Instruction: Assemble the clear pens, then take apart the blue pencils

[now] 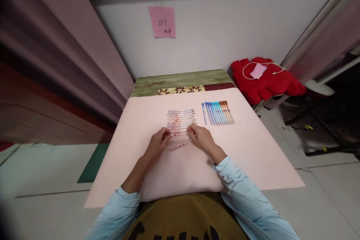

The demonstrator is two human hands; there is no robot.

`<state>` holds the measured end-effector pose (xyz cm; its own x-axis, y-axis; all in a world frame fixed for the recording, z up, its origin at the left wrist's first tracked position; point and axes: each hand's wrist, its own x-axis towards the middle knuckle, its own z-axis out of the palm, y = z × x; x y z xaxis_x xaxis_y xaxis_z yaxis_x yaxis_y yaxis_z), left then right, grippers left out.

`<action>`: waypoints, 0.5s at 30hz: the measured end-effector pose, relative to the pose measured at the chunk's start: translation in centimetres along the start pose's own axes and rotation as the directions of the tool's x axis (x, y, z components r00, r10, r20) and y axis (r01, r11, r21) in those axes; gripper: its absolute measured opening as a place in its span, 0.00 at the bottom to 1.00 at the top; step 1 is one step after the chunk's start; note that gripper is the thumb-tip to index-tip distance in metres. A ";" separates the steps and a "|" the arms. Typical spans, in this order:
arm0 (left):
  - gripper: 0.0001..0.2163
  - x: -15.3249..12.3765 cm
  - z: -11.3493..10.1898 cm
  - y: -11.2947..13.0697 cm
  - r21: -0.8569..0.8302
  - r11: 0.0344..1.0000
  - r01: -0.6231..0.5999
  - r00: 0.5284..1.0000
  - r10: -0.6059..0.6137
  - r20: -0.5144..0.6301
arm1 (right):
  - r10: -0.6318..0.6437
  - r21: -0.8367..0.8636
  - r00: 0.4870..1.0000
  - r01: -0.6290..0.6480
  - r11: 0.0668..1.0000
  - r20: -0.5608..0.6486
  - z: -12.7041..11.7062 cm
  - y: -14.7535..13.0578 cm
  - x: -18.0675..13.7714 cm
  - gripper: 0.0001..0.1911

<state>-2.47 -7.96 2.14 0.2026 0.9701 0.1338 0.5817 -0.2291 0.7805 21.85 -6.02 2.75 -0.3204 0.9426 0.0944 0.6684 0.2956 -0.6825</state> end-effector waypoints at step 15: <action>0.09 0.5 -0.1 0.9 -0.128 0.982 -0.139 0.990 0.138 -0.023 | 0.151 0.544 0.955 -0.271 0.794 0.255 -0.1 0.3 0.0 0.31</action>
<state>-1.88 -7.65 2.95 0.2627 0.9309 0.2538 0.4422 -0.3499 0.8259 22.17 -5.92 2.60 -0.3766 0.9050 -0.1977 0.2523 -0.1051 -0.9619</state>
